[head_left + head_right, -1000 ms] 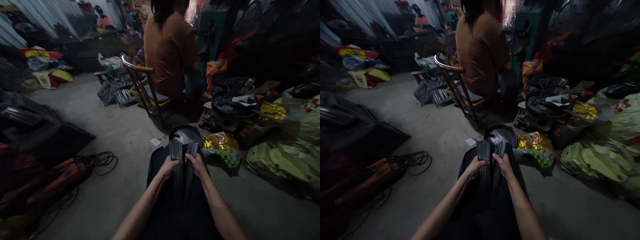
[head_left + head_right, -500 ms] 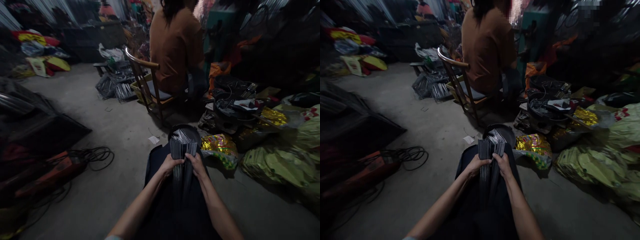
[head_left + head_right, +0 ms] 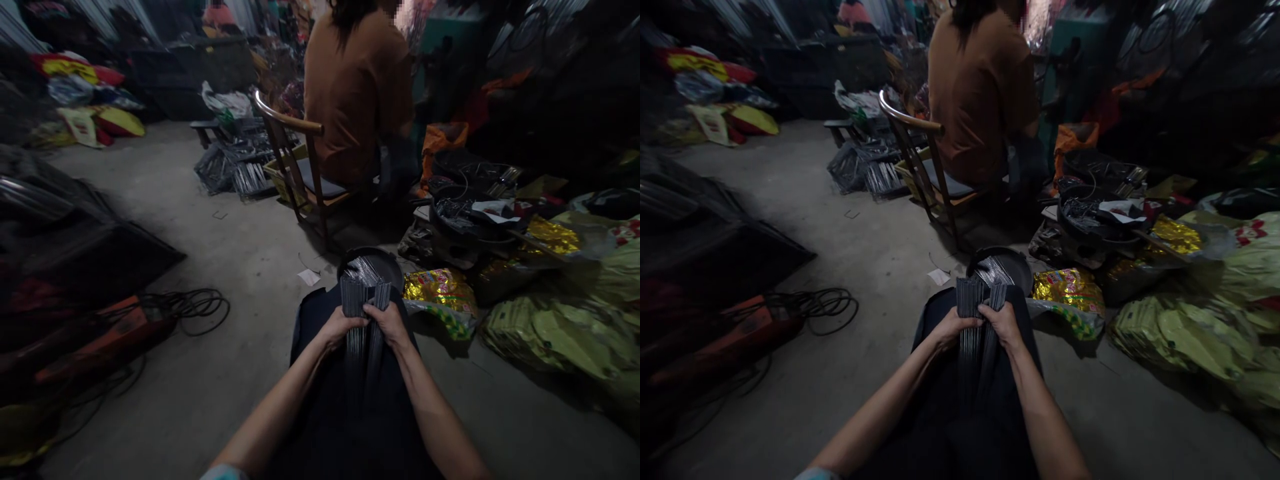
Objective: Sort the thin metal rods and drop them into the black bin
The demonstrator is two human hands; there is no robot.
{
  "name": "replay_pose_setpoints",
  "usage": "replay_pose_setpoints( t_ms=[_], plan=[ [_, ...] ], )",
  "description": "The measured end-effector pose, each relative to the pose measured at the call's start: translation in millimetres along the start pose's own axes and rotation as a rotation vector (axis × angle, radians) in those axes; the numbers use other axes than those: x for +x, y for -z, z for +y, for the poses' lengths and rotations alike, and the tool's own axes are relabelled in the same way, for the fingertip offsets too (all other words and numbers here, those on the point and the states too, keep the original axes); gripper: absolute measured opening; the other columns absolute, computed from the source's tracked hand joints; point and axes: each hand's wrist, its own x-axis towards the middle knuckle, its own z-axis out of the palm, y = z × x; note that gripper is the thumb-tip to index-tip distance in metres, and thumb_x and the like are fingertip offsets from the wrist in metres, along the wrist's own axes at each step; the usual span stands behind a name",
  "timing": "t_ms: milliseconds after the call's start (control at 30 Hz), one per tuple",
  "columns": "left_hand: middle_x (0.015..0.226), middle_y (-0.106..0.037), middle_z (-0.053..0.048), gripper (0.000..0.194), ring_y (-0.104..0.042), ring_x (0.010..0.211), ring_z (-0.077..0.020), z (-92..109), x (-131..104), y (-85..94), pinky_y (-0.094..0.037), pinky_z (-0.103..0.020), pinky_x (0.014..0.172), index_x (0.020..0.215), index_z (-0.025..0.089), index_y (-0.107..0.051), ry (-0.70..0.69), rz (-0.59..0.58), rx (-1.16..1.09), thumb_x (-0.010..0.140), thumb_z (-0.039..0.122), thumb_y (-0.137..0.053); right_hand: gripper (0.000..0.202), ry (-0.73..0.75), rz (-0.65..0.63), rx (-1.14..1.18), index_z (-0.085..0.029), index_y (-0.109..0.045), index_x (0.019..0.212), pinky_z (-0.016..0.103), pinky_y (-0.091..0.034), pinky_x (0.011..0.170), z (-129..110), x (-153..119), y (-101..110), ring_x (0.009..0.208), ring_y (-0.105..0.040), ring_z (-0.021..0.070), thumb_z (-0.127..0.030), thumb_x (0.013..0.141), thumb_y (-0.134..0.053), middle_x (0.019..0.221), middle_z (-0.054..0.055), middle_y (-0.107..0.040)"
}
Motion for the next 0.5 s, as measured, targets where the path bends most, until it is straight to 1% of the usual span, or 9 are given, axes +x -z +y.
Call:
replay_pose_setpoints(
  t_ms=[67, 133, 200, 300, 367, 433, 500],
  plan=[
    [0.076, -0.072, -0.006, 0.036, -0.063, 0.068, -0.0198, -1, 0, 0.5, -0.048, -0.034, 0.075, 0.085, 0.008, -0.074, 0.02, -0.004, -0.003, 0.051, 0.017, -0.082, 0.028, 0.006, -0.003, 0.014, -0.015, -0.067, 0.073, 0.028, -0.047, 0.063, 2, 0, 0, 0.061, -0.059, 0.0159, -0.04, 0.064, -0.077, 0.068, 0.002, -0.068],
    [0.069, -0.069, -0.004, 0.031, -0.061, 0.062, -0.0173, -1, -1, 0.2, -0.047, -0.032, 0.071, 0.081, 0.007, -0.073, 0.022, 0.005, -0.016, 0.051, 0.014, -0.079, 0.029, 0.008, -0.006, 0.032, -0.015, -0.069, 0.077, 0.028, -0.048, 0.066, 5, 1, 0, 0.065, -0.061, 0.0171, -0.04, 0.065, -0.077, 0.074, 0.003, -0.07],
    [0.069, -0.069, -0.004, 0.031, -0.061, 0.061, -0.0166, -1, -1, -0.5, -0.047, -0.03, 0.069, 0.08, 0.007, -0.072, 0.021, 0.017, -0.029, 0.051, 0.013, -0.079, 0.032, 0.005, -0.005, 0.05, -0.014, -0.07, 0.082, 0.03, -0.049, 0.069, 8, 1, 1, 0.071, -0.064, 0.0192, -0.041, 0.065, -0.077, 0.079, 0.005, -0.072],
    [0.073, -0.071, -0.005, 0.035, -0.063, 0.065, -0.0176, -1, -2, -1.3, -0.049, -0.03, 0.07, 0.082, 0.008, -0.071, 0.022, 0.021, -0.048, 0.05, 0.014, -0.083, 0.036, -0.002, 0.001, 0.089, -0.015, -0.071, 0.087, 0.032, -0.05, 0.075, 12, 0, 5, 0.077, -0.066, 0.0214, -0.042, 0.065, -0.078, 0.085, 0.006, -0.073],
    [0.077, -0.072, -0.005, 0.038, -0.064, 0.069, -0.0182, 0, -2, -1.2, -0.05, -0.03, 0.072, 0.084, 0.009, -0.071, 0.022, 0.013, -0.055, 0.049, 0.015, -0.085, 0.037, -0.019, 0.011, 0.145, -0.016, -0.071, 0.087, 0.032, -0.05, 0.074, 13, -1, 8, 0.076, -0.066, 0.0212, -0.043, 0.063, -0.079, 0.083, 0.005, -0.073],
    [0.081, -0.073, -0.006, 0.04, -0.065, 0.072, -0.0184, -1, -1, -0.8, -0.05, -0.031, 0.075, 0.086, 0.01, -0.072, 0.017, 0.009, -0.052, 0.05, 0.015, -0.086, 0.035, -0.051, 0.031, 0.218, -0.017, -0.07, 0.083, 0.03, -0.049, 0.068, 14, -4, 11, 0.068, -0.064, 0.0192, -0.043, 0.062, -0.08, 0.074, 0.003, -0.071],
    [0.084, -0.074, -0.007, 0.04, -0.066, 0.074, -0.0185, -2, 0, -0.2, -0.05, -0.031, 0.077, 0.088, 0.01, -0.072, -0.002, 0.002, -0.027, 0.051, 0.016, -0.087, 0.032, -0.075, 0.046, 0.271, -0.017, -0.068, 0.079, 0.028, -0.047, 0.061, 14, -6, 12, 0.058, -0.059, 0.0156, -0.042, 0.063, -0.08, 0.064, 0.0, -0.066]
  ],
)
